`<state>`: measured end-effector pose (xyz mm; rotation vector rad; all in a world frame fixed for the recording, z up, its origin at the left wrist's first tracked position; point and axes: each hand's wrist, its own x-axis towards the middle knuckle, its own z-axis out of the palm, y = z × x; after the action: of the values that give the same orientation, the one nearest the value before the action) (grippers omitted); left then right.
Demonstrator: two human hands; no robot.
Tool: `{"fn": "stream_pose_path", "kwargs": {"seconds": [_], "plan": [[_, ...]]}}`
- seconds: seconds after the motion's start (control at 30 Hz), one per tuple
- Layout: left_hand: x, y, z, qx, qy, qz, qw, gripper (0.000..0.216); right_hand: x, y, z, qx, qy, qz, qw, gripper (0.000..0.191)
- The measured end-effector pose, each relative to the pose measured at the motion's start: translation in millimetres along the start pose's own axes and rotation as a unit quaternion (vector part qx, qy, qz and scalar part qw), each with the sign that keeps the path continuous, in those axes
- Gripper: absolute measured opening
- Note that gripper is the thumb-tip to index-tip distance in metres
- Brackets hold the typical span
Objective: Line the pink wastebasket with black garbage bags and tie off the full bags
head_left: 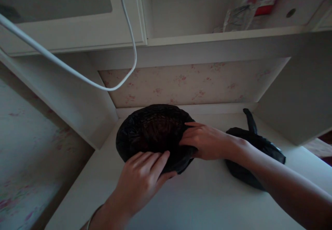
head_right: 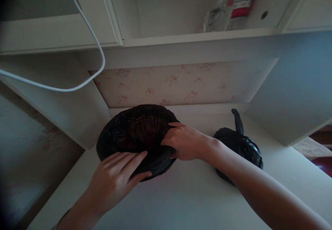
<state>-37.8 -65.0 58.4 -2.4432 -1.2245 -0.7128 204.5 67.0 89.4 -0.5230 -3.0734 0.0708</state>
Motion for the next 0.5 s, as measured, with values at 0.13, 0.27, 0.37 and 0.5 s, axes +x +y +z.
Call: {"fn": "stream_pose_path", "kwargs": {"seconds": [0.13,0.27,0.37,0.5], "plan": [[-7.5,-11.7,5.5,0.022,-0.002,0.012,1.000,0.036,3.4,-1.8,5.0,-0.041,-0.013,0.002,0.999,0.010],[-12.5,-26.8,-5.3,-0.012,-0.046,0.032,0.998,0.035,4.6,-8.3,4.3,-0.040,-0.038,0.001,0.998,0.006],[-16.2,-47.4,-18.9,-0.068,-0.115,0.035,0.990,0.022,2.0,-21.3,-0.4,-0.009,-0.043,-0.014,0.999,0.012],[-33.9,-94.7,-34.6,-0.057,-0.180,-0.007,0.982,0.025,-11.8,-39.0,-10.1,0.063,0.009,-0.059,0.996,0.035]]}}
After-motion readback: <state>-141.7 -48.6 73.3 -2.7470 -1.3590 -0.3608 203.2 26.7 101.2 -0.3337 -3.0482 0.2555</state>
